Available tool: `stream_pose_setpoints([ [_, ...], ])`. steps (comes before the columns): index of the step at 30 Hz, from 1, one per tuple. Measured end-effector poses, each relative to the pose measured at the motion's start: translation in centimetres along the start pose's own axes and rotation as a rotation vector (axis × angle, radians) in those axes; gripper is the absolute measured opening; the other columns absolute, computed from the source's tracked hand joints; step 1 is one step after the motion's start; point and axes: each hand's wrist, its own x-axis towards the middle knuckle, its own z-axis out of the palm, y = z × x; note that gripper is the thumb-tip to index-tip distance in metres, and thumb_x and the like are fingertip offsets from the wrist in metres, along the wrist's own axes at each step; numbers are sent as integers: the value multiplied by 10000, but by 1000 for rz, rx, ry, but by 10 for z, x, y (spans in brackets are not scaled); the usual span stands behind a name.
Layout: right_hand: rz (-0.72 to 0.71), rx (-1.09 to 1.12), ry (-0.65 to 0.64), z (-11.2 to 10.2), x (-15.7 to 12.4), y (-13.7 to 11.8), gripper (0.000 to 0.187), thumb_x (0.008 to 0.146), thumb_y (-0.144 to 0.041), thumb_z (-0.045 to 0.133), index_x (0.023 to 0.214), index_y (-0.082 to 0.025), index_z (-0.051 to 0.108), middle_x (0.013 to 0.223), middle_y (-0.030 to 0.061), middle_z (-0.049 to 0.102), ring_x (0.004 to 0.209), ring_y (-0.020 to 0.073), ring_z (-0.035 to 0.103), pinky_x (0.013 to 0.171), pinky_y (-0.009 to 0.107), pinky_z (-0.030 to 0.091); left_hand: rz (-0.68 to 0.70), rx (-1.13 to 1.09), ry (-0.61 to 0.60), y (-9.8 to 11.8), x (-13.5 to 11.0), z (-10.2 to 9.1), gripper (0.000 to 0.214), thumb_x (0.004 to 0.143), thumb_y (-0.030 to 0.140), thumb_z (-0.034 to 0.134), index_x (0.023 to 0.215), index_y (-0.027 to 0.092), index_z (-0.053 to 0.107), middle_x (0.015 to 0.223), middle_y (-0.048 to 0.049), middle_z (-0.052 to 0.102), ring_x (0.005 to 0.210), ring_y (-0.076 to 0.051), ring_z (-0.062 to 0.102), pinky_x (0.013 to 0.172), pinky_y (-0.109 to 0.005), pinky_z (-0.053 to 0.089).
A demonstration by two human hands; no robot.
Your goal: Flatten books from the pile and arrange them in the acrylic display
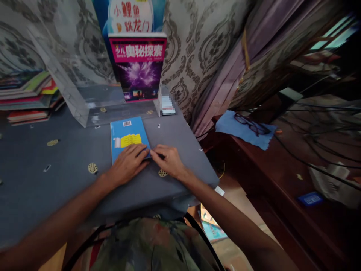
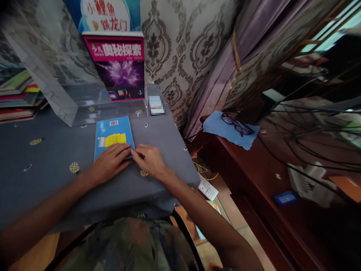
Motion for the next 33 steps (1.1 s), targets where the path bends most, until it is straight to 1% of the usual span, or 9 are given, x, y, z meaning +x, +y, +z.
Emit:
stream_pose_setpoints([
  [3, 116, 138, 66, -2, 2, 1, 434, 1026, -388, 483, 660, -200, 620, 685, 15, 635, 665, 145, 602, 670, 275, 457, -44, 64, -30, 0, 1, -1, 321, 1022, 369, 491, 1250, 167, 595, 1280, -151, 662, 1202, -302, 611, 1038, -507, 503],
  [5, 153, 198, 101, -3, 3, 2, 432, 1026, -434, 484, 709, -199, 660, 726, 21, 672, 707, 156, 633, 702, 288, 472, -63, 83, -58, -1, 1, -2, 339, 1031, 384, 463, 1256, 167, 594, 1279, -152, 661, 1209, -305, 608, 1050, -503, 492],
  [8, 168, 225, 132, -3, 4, 3, 446, 1023, -485, 474, 761, -198, 694, 756, 23, 694, 737, 162, 653, 721, 293, 483, -66, 96, -87, 0, 2, -3, 370, 1045, 387, 416, 1265, 155, 601, 1271, -161, 664, 1215, -305, 606, 1058, -493, 488],
  [12, 170, 208, 141, -1, 4, 4, 461, 1025, -506, 455, 778, -199, 694, 764, 28, 700, 731, 159, 650, 720, 298, 487, -60, 139, -77, 2, 3, -4, 380, 1056, 339, 369, 1269, 142, 615, 1251, -159, 681, 1188, -294, 623, 1035, -489, 509],
  [17, 165, 178, 126, -1, 4, 3, 470, 1030, -491, 446, 727, -199, 657, 737, 28, 682, 711, 154, 626, 724, 300, 480, -50, 166, -79, 5, 5, -8, 393, 1056, 296, 346, 1247, 120, 642, 1226, -168, 696, 1159, -301, 634, 998, -486, 534],
  [20, 149, 140, 103, -2, 4, 1, 462, 1036, -448, 449, 692, -199, 629, 720, 23, 659, 703, 149, 609, 713, 294, 465, -49, 148, -77, 6, 5, -9, 416, 1054, 293, 332, 1233, 94, 650, 1218, -186, 694, 1156, -316, 630, 992, -500, 533],
  [25, 97, 107, 65, -1, 4, 0, 387, 1026, -342, 472, 708, -197, 637, 760, 30, 670, 745, 152, 631, 736, 288, 477, -61, 104, -66, 4, 5, -8, 387, 1038, 299, 370, 1238, 132, 656, 1218, -167, 694, 1164, -305, 625, 1010, -498, 521],
  [30, 1, 69, -5, 3, 2, 2, 239, 995, -248, 507, 920, -183, 724, 987, 74, 726, 936, 185, 684, 868, 324, 530, -86, 70, -32, -5, -1, -11, 357, 1030, 333, 410, 1223, 167, 662, 1251, -136, 692, 1177, -287, 622, 1050, -502, 491],
  [33, -35, -22, -44, 5, -1, 3, 222, 979, -226, 530, 1027, -175, 741, 1092, 100, 718, 1016, 209, 687, 924, 363, 546, -220, 122, 11, -17, -12, -15, 391, 1029, 380, 415, 1282, 164, 620, 1364, -163, 630, 1296, -327, 548, 1100, -553, 434],
])
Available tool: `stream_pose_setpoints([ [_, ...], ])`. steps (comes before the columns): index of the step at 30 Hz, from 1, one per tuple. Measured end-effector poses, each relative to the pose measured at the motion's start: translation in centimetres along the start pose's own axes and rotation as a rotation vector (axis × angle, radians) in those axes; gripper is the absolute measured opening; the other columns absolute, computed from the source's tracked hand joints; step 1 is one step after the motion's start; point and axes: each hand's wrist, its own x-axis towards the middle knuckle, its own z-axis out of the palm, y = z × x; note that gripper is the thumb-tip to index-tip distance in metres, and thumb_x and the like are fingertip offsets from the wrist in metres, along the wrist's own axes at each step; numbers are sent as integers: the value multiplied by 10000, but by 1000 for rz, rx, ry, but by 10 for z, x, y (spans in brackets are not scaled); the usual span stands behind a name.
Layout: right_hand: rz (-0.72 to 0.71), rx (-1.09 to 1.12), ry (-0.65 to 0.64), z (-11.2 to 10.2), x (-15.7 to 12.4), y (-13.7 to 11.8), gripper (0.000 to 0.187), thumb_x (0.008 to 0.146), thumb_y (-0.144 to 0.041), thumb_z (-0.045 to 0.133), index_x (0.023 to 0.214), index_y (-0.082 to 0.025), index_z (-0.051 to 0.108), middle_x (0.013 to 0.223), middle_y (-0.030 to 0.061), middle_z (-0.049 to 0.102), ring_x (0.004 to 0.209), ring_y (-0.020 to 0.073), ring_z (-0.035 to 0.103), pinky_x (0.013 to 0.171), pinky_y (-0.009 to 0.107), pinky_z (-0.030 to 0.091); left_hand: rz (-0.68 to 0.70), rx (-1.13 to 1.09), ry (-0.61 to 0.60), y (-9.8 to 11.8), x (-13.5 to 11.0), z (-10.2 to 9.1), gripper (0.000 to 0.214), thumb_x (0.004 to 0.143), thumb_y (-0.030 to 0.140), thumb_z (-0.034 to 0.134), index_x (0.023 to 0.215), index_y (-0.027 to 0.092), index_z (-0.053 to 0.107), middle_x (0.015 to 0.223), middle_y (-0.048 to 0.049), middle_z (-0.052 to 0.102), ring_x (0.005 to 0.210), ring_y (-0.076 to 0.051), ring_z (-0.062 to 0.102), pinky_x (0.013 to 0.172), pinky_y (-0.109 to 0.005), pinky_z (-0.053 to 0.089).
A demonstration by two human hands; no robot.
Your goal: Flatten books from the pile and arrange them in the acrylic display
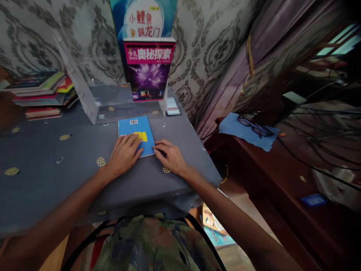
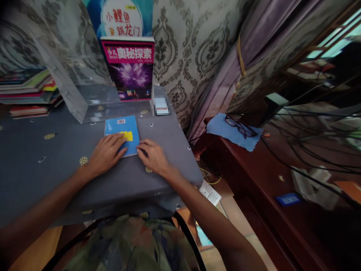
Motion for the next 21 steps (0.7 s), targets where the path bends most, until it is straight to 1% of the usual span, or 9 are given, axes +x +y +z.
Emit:
stream_pose_setpoints([
  [2, -20, -39, 1, 2, -2, 1, 228, 973, -211, 537, 1059, -176, 745, 1114, 109, 715, 1023, 215, 691, 925, 373, 559, -101, 36, -1, -15, -5, 0, 455, 1029, 420, 405, 1352, 143, 567, 1458, -183, 558, 1384, -342, 475, 1134, -555, 399],
  [4, -39, -60, 3, 3, -3, 3, 238, 972, -202, 534, 1074, -180, 747, 1125, 116, 713, 1024, 219, 694, 922, 381, 569, -171, 36, -34, -36, -7, 1, 508, 1032, 445, 376, 1398, 127, 526, 1518, -183, 503, 1432, -328, 431, 1171, -524, 368],
  [7, -53, -71, -2, 3, -3, 4, 256, 975, -208, 523, 1092, -173, 749, 1134, 129, 709, 1032, 231, 697, 927, 398, 576, -233, -21, -69, -72, 0, 4, 535, 1035, 438, 318, 1423, 122, 506, 1562, -162, 463, 1463, -283, 404, 1211, -471, 331],
  [9, -52, -64, -6, 3, -3, 5, 263, 978, -217, 520, 1099, -176, 750, 1140, 131, 706, 1038, 235, 696, 933, 409, 577, -256, -56, -72, -94, 8, 7, 543, 1026, 426, 303, 1433, 122, 496, 1569, -154, 457, 1475, -273, 389, 1216, -472, 322],
  [11, -47, -57, -9, 2, -3, 4, 267, 981, -226, 514, 1104, -192, 749, 1141, 122, 707, 1045, 233, 695, 936, 412, 578, -264, -81, -92, -111, 15, 9, 532, 1020, 394, 298, 1431, 123, 499, 1548, -150, 487, 1458, -265, 415, 1214, -480, 323],
  [13, -43, -54, -11, 2, -3, 4, 269, 981, -230, 512, 1104, -201, 749, 1138, 116, 707, 1050, 234, 694, 938, 414, 579, -252, -95, -103, -120, 18, 13, 518, 1016, 366, 303, 1424, 121, 507, 1524, -152, 517, 1423, -264, 462, 1206, -483, 337],
  [15, -36, -58, -17, 2, -3, 3, 269, 977, -232, 513, 1102, -202, 750, 1143, 116, 707, 1058, 238, 691, 945, 419, 575, -236, -100, -91, -124, 18, 17, 507, 1014, 352, 313, 1419, 122, 512, 1514, -153, 528, 1399, -265, 488, 1200, -483, 348],
  [18, -23, -65, -33, 2, -3, 2, 268, 970, -227, 519, 1107, -197, 747, 1161, 120, 702, 1066, 240, 687, 956, 423, 568, -223, -106, -63, -125, 15, 20, 501, 1013, 353, 328, 1414, 119, 515, 1516, -156, 525, 1401, -268, 487, 1197, -481, 354],
  [21, -10, -72, -46, 2, -3, 1, 266, 970, -225, 519, 1108, -198, 744, 1163, 114, 701, 1064, 233, 686, 951, 412, 566, -211, -117, -60, -124, 13, 20, 488, 1009, 357, 349, 1400, 126, 526, 1504, -156, 537, 1394, -270, 493, 1192, -486, 363],
])
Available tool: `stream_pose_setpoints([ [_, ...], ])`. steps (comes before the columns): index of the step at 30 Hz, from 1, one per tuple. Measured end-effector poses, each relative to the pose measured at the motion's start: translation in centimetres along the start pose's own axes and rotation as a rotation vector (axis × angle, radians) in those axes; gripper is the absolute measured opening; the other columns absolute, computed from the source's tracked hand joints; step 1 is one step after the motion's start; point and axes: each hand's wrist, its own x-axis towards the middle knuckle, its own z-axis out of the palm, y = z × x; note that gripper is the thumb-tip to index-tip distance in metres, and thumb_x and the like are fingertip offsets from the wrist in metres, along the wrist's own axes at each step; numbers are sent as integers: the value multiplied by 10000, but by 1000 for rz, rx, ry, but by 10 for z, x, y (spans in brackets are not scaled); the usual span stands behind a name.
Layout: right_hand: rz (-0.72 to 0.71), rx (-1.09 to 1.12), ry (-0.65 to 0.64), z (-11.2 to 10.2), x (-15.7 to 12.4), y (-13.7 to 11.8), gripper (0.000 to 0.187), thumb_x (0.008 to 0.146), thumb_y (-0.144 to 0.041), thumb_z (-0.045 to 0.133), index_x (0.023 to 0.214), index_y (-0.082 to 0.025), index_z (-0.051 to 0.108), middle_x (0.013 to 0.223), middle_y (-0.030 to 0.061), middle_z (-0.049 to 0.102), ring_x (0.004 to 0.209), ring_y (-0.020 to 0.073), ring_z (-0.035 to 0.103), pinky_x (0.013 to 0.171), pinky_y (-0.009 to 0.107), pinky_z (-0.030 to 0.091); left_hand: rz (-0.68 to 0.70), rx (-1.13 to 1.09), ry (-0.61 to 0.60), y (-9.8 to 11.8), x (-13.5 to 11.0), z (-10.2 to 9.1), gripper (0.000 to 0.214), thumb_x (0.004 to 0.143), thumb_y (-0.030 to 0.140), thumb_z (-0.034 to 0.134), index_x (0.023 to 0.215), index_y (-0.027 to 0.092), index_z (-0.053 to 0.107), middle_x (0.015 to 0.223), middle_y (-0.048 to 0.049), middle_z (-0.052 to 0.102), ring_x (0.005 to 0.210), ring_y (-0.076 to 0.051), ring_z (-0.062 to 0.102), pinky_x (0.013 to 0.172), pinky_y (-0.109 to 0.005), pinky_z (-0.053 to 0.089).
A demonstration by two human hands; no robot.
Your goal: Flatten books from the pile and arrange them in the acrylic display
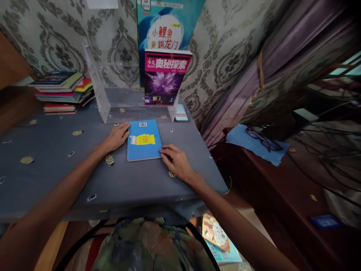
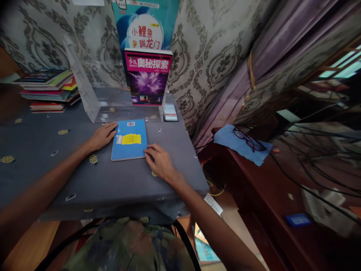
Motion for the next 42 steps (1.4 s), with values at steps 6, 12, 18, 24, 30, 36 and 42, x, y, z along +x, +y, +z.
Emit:
stream_pose_setpoints([
  [6, 2, -90, -67, -5, 18, 4, 259, 981, -267, 533, 1107, -197, 748, 1239, 120, 688, 1144, 261, 651, 1003, 468, 525, -16, 20, -3, 6, 4, -5, 455, 997, 382, 399, 1333, 134, 580, 1442, -163, 584, 1331, -288, 542, 1165, -488, 395],
  [12, -76, -183, -222, 5, 72, -1, 318, 1003, -264, 514, 1220, -135, 706, 1397, 171, 623, 1295, 293, 580, 1098, 489, 453, -39, 2, 60, 6, 10, -2, 401, 996, 345, 376, 1256, 159, 618, 1354, -138, 640, 1253, -273, 584, 1113, -476, 445],
  [18, -119, -175, -273, 54, 129, -13, 438, 1019, -250, 464, 1420, -89, 537, 1521, 190, 510, 1448, 261, 435, 1215, 446, 330, -32, -19, 127, 8, 21, 7, 375, 966, 271, 398, 1255, 162, 611, 1288, -137, 660, 1222, -273, 593, 1082, -475, 470],
  [24, -38, -221, -297, 77, 153, -15, 422, 1012, -172, 421, 1409, -65, 513, 1501, 219, 518, 1431, 281, 448, 1210, 494, 311, -26, -21, 244, 14, 30, 18, 429, 915, 140, 375, 1297, 137, 570, 1257, -165, 665, 1187, -277, 596, 1090, -492, 454],
  [30, -57, -221, -281, 76, 152, -9, 400, 1039, -245, 435, 1391, -84, 538, 1505, 209, 516, 1436, 266, 444, 1219, 454, 291, -22, -13, 249, 16, 27, 20, 405, 952, 170, 343, 1289, 158, 566, 1232, -149, 668, 1165, -266, 595, 1066, -473, 465],
  [36, -45, -203, -245, 78, 148, -9, 420, 1026, -252, 457, 1411, -101, 533, 1527, 205, 496, 1457, 280, 421, 1225, 482, 284, -32, 41, 215, 20, 26, 16, 406, 951, 160, 346, 1290, 188, 569, 1188, -127, 674, 1135, -265, 605, 1027, -452, 486],
  [42, 52, -233, -226, 68, 145, -9, 463, 1006, -336, 542, 1392, -80, 549, 1512, 212, 512, 1460, 291, 418, 1221, 454, 293, -44, 95, 164, 27, 25, 9, 392, 963, 163, 353, 1269, 159, 597, 1150, -144, 667, 1092, -287, 599, 995, -456, 487],
])
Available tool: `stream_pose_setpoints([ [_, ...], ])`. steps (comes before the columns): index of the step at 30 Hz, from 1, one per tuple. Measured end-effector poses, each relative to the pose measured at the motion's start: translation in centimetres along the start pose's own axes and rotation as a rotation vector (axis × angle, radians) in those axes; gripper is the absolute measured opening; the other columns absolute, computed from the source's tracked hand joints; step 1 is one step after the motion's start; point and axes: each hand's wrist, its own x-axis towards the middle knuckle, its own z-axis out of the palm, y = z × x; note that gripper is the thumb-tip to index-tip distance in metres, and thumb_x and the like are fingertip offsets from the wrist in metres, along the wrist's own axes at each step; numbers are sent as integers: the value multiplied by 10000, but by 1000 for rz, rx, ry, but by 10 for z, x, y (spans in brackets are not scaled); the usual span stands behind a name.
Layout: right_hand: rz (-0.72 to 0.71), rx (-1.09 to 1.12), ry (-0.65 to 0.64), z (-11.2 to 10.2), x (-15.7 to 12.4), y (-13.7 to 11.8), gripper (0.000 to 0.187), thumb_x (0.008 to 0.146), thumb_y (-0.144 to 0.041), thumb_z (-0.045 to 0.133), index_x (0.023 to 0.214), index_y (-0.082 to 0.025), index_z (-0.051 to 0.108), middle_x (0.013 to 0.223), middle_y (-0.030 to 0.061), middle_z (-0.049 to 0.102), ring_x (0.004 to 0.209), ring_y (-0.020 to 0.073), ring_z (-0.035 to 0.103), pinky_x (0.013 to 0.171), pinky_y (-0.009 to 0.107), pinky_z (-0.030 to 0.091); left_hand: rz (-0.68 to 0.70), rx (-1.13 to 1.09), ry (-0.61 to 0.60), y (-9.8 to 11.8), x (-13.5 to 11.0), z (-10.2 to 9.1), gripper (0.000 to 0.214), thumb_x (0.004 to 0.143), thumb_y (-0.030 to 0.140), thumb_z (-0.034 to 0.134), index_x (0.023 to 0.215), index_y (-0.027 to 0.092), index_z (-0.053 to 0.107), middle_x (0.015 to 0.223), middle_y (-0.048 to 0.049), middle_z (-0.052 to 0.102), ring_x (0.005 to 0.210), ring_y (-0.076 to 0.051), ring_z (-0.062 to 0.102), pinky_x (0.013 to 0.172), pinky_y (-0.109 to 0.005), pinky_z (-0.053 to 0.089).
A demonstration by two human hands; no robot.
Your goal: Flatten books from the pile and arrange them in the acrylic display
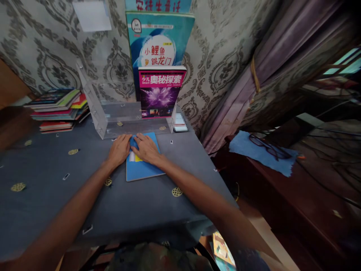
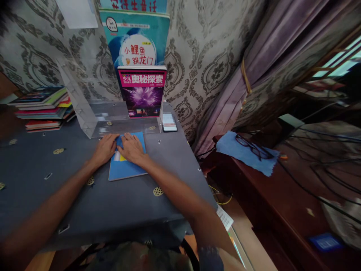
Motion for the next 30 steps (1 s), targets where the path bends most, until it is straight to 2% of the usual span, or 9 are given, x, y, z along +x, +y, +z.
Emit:
stream_pose_setpoints([
  [4, 61, -6, -31, -7, -6, 4, 517, 1024, -372, 511, 1430, -52, 519, 1545, 215, 474, 1488, 305, 375, 1236, 479, 262, 6, 6, -8, 2, 1, -2, 373, 968, 170, 355, 1225, 172, 626, 1136, -131, 668, 1074, -279, 602, 990, -441, 490],
  [11, 112, -2, 4, -16, -20, 22, 474, 1009, -370, 540, 1406, -111, 560, 1523, 176, 516, 1477, 308, 395, 1210, 523, 305, -6, -11, -11, 1, 0, 0, 397, 983, 183, 335, 1240, 169, 637, 1224, -134, 666, 1134, -284, 601, 1024, -457, 482],
  [16, 134, 42, 52, -19, -29, 38, 482, 1011, -339, 528, 1422, -88, 543, 1536, 204, 490, 1470, 285, 410, 1205, 469, 330, -8, 20, -29, 4, 1, -3, 405, 969, 182, 345, 1245, 167, 641, 1259, -146, 664, 1171, -300, 591, 1037, -485, 473],
  [19, 135, 78, 81, -15, -30, 44, 466, 1000, -341, 537, 1415, -131, 560, 1544, 181, 488, 1464, 279, 419, 1195, 476, 341, 1, 68, -70, 8, 5, -8, 378, 950, 165, 368, 1187, 172, 662, 1227, -162, 678, 1176, -330, 589, 1036, -538, 452],
  [22, 130, 109, 86, -12, -28, 49, 458, 988, -340, 548, 1412, -168, 566, 1555, 161, 480, 1465, 278, 418, 1188, 496, 345, 22, 95, -107, 15, 13, -10, 342, 954, 179, 385, 1121, 176, 684, 1143, -158, 699, 1121, -334, 613, 1013, -537, 464],
  [25, 125, 126, 70, -12, -27, 52, 475, 980, -336, 557, 1418, -153, 558, 1552, 170, 481, 1469, 276, 413, 1192, 492, 339, 85, 61, -121, 26, 23, -3, 352, 958, 177, 386, 1146, 182, 684, 1136, -129, 707, 1089, -295, 628, 1021, -486, 479],
  [30, 81, 155, 76, -12, -27, 57, 502, 962, -303, 571, 1437, -142, 533, 1545, 174, 489, 1467, 259, 420, 1201, 468, 331, 201, -56, -115, 39, 39, 16, 419, 947, 162, 392, 1292, 170, 630, 1263, -119, 680, 1173, -269, 601, 1088, -471, 450],
])
